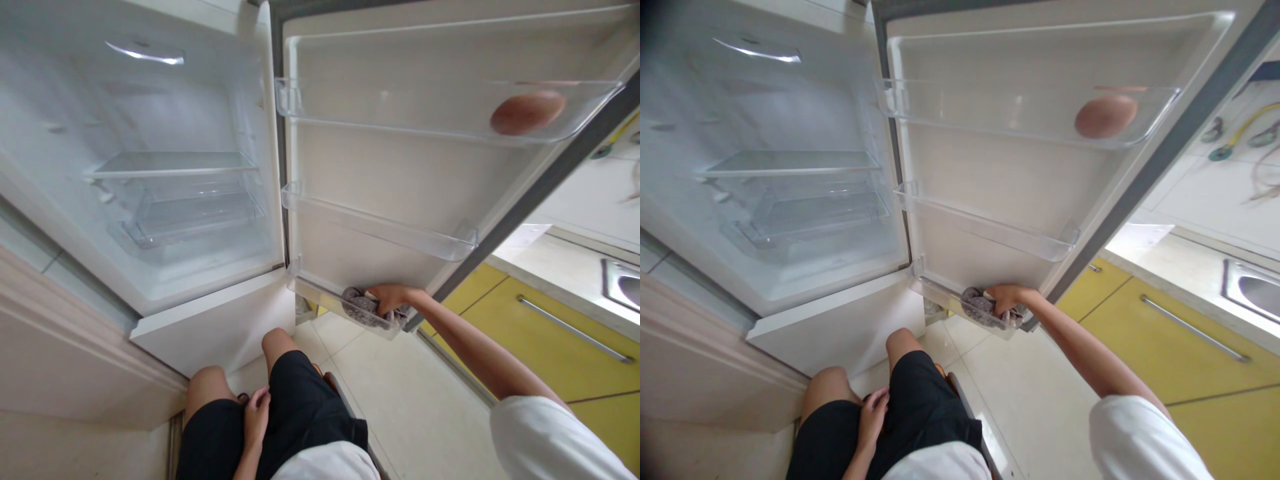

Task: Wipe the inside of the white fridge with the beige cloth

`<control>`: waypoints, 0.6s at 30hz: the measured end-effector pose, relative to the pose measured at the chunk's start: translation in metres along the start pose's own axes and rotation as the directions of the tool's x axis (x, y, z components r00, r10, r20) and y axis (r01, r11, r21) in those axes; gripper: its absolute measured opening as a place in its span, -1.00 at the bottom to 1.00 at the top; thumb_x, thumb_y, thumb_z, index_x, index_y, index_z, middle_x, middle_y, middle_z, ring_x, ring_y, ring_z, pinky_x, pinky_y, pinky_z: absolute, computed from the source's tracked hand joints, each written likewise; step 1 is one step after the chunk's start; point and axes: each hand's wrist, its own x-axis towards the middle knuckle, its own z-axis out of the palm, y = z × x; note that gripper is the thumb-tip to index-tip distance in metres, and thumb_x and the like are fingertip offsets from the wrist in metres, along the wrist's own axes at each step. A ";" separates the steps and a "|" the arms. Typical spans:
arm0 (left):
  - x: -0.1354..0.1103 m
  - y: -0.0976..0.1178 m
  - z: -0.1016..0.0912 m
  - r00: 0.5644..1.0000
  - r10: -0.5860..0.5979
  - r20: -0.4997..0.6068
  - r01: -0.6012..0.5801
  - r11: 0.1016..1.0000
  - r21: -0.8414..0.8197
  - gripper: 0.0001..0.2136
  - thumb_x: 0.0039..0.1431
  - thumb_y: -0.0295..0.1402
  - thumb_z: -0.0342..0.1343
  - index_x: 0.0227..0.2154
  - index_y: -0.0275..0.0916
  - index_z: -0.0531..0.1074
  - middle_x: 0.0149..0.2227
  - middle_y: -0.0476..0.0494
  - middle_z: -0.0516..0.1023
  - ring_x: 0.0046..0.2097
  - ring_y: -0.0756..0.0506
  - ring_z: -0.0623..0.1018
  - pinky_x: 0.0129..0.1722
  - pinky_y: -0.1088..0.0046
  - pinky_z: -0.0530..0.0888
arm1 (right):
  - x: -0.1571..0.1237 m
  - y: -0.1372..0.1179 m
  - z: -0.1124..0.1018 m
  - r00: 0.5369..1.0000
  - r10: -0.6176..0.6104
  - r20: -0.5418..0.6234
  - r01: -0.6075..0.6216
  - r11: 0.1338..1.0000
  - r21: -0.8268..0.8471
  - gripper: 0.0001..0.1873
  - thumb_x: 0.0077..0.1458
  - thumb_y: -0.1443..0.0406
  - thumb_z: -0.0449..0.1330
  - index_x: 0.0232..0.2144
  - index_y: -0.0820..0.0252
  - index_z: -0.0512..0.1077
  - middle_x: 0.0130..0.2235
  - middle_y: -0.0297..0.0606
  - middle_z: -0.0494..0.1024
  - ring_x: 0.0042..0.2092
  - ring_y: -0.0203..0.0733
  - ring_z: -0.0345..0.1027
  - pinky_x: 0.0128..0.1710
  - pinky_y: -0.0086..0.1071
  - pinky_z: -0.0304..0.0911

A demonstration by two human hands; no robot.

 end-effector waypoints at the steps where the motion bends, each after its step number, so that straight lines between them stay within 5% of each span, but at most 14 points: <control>1: 0.000 0.000 0.000 1.000 0.003 0.000 -0.003 1.000 -0.001 -0.63 -0.26 -0.05 0.16 -0.41 -0.17 0.58 -0.19 -0.30 0.70 0.00 -0.40 0.63 -0.08 0.09 0.59 | -0.003 -0.002 0.002 1.000 0.001 -0.018 -0.001 1.000 -0.018 -0.65 -0.42 0.47 0.32 -0.43 0.14 0.52 -0.53 -0.45 0.54 -0.49 -0.33 0.27 -0.48 -0.48 0.09; 6: -0.003 0.001 -0.001 1.000 0.019 -0.002 -0.019 1.000 -0.002 -0.58 -0.30 0.01 0.16 -0.40 -0.17 0.57 -0.21 -0.32 0.71 -0.05 -0.42 0.65 -0.10 0.07 0.60 | -0.014 -0.018 0.005 0.983 0.019 -0.184 -0.047 0.988 -0.147 -0.71 -0.25 0.48 0.26 -0.36 0.18 0.53 -0.43 -0.25 0.58 -0.44 -0.25 0.30 -0.44 -0.40 0.01; 10: -0.002 0.000 0.000 0.999 0.039 -0.012 -0.038 0.999 0.019 -0.57 -0.28 0.03 0.14 -0.40 -0.17 0.55 -0.25 -0.33 0.70 -0.08 -0.42 0.66 -0.14 0.06 0.61 | -0.038 -0.035 0.003 0.924 0.083 -0.374 -0.166 0.967 -0.195 -0.61 0.03 0.31 0.19 -0.05 0.23 0.46 -0.19 -0.04 0.62 -0.25 -0.06 0.45 -0.37 -0.36 0.09; 14: -0.003 0.001 0.002 0.997 0.070 -0.020 -0.069 0.997 0.042 -0.58 -0.24 0.02 0.10 -0.40 -0.17 0.55 -0.23 -0.32 0.70 -0.05 -0.41 0.65 -0.06 0.03 0.59 | -0.066 -0.050 0.005 0.763 0.067 -0.643 -0.262 0.941 -0.213 -0.32 0.18 0.19 0.10 0.34 0.05 0.13 0.06 -0.09 0.56 -0.18 -0.04 0.51 -0.34 -0.34 0.24; 18: -0.007 0.004 0.006 0.993 0.110 -0.037 -0.107 0.992 0.062 -0.60 -0.24 0.01 0.07 -0.42 -0.16 0.55 -0.24 -0.32 0.70 -0.05 -0.41 0.65 0.09 -0.01 0.52 | -0.064 -0.063 0.004 0.581 0.027 -0.814 -0.324 0.925 -0.200 -0.26 0.18 0.18 0.14 0.37 0.04 0.08 0.15 -0.05 0.47 -0.13 0.00 0.52 -0.38 -0.34 0.31</control>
